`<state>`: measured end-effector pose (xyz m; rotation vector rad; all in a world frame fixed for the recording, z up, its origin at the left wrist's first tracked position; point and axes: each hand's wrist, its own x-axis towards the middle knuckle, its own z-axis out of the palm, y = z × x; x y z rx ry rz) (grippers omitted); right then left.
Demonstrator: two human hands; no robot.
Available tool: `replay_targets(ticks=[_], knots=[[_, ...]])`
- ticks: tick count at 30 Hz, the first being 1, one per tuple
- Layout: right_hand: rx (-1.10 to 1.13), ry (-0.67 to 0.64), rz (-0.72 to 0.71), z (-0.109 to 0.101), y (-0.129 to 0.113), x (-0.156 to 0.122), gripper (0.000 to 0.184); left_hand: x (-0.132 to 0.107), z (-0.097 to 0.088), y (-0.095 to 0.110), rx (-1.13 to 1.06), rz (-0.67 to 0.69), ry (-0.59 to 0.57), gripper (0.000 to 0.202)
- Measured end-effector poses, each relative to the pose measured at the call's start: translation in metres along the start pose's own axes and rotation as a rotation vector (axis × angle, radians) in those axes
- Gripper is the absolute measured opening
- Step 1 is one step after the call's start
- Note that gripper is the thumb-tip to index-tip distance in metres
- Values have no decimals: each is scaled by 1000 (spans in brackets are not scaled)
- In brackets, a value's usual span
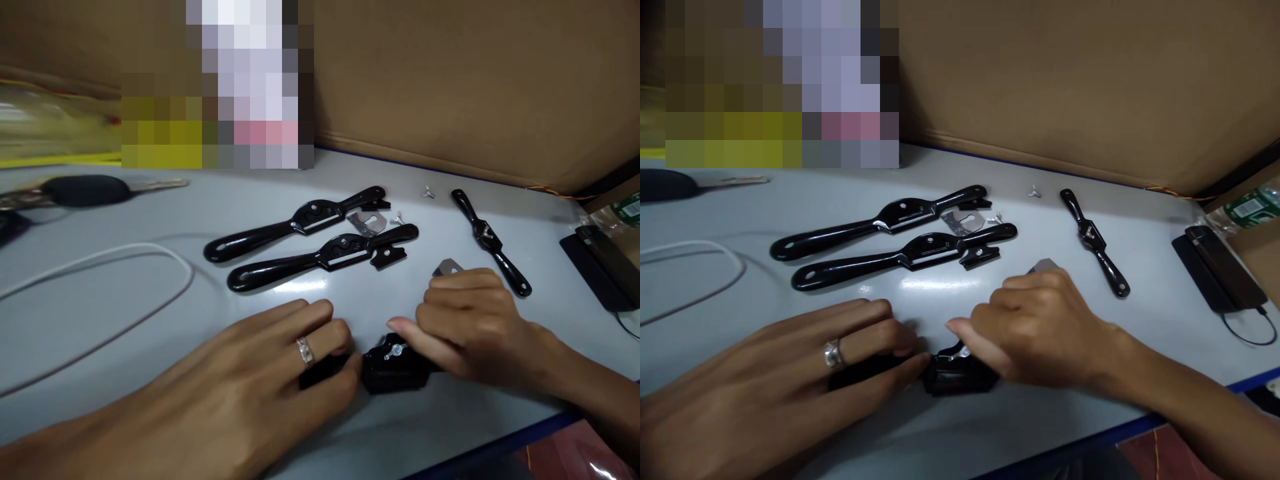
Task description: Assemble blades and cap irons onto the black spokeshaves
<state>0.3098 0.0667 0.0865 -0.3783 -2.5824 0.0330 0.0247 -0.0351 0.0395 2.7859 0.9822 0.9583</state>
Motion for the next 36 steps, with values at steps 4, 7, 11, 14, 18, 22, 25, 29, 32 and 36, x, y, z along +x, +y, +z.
replay_targets(ticks=[4, 7, 11, 14, 18, 22, 25, 29, 32, 36], knots=[[-93, -21, -99, -6, 19, 0, 62, 3, -1, 0, 2, 1, -8, 46], [-73, -45, -176, -5, 19, -3, 54, 6, -1, 0, 1, -9, 5, 41], [-9, -76, -199, -6, 10, -5, 44, 11, -3, -2, -10, -2, 7, 39], [36, -67, -192, -7, 6, -5, 45, 12, -5, -1, -11, 6, -4, 39], [1, -47, -157, -6, 12, -4, 53, 9, -4, 1, -3, 2, -2, 39], [-37, -77, -191, -6, 23, -5, 62, 5, -2, 1, -2, -18, 6, 40], [-25, -91, -217, -10, 26, -4, 67, 6, -3, 0, -5, -11, 0, 38], [5, -87, -206, -13, 25, -2, 69, 11, -5, 0, 12, 3, 4, 36], [55, -63, -175, -10, 24, 1, 71, 12, -5, -1, 19, 15, -5, 36], [49, -42, -155, -6, 27, 1, 73, 13, -7, -4, 36, 22, -16, 37]])
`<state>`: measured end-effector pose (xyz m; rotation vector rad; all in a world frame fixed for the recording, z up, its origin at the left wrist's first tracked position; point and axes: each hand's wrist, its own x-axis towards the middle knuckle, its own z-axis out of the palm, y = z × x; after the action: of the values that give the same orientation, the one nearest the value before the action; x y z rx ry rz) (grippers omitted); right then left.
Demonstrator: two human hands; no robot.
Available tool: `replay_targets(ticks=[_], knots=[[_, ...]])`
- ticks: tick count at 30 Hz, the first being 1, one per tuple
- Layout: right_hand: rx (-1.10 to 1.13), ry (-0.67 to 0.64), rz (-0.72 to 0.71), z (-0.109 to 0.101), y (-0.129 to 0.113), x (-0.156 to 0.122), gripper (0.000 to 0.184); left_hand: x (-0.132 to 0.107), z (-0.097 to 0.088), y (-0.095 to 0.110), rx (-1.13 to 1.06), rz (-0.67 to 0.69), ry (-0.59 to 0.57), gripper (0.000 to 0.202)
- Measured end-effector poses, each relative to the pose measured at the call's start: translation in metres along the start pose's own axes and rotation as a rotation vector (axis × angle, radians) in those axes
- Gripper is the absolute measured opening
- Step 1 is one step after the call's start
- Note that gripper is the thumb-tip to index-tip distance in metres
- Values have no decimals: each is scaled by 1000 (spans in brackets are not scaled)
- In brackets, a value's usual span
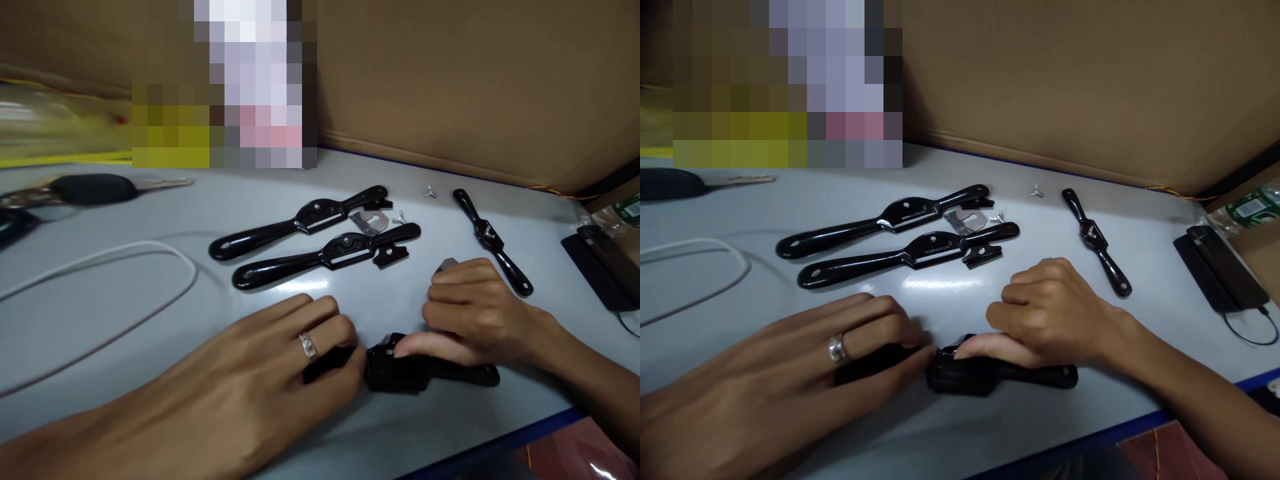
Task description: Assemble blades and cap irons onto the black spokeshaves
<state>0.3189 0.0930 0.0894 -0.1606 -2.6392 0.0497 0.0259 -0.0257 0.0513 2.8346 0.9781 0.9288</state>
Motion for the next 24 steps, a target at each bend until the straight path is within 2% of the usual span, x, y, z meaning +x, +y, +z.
replay_targets(ticks=[4, 7, 10, 12, 15, 19, 22, 24], knots=[[20, 28, 22, 3, 3, -2, 73, 1, -3, -5, 14, 26, -21, 41], [97, 18, 27, 8, 1, -2, 66, -1, -1, -6, 12, 14, -38, 42], [164, -5, 35, 14, -5, -1, 57, -4, 2, -6, -2, -28, 18, 41], [192, -6, 35, 15, -9, -1, 45, -5, 3, -6, -18, -31, 15, 41], [251, -26, 38, 13, -14, -3, 20, -7, 4, -5, -48, -12, -50, 42], [218, -171, 59, 6, -21, -6, 23, -14, 12, 0, -47, -96, 53, 47], [179, -264, 90, 4, -27, -5, 25, -22, 16, 3, -68, -112, 42, 51], [195, -263, 99, 3, -31, -3, 29, -25, 16, 5, -68, -113, 38, 48]])
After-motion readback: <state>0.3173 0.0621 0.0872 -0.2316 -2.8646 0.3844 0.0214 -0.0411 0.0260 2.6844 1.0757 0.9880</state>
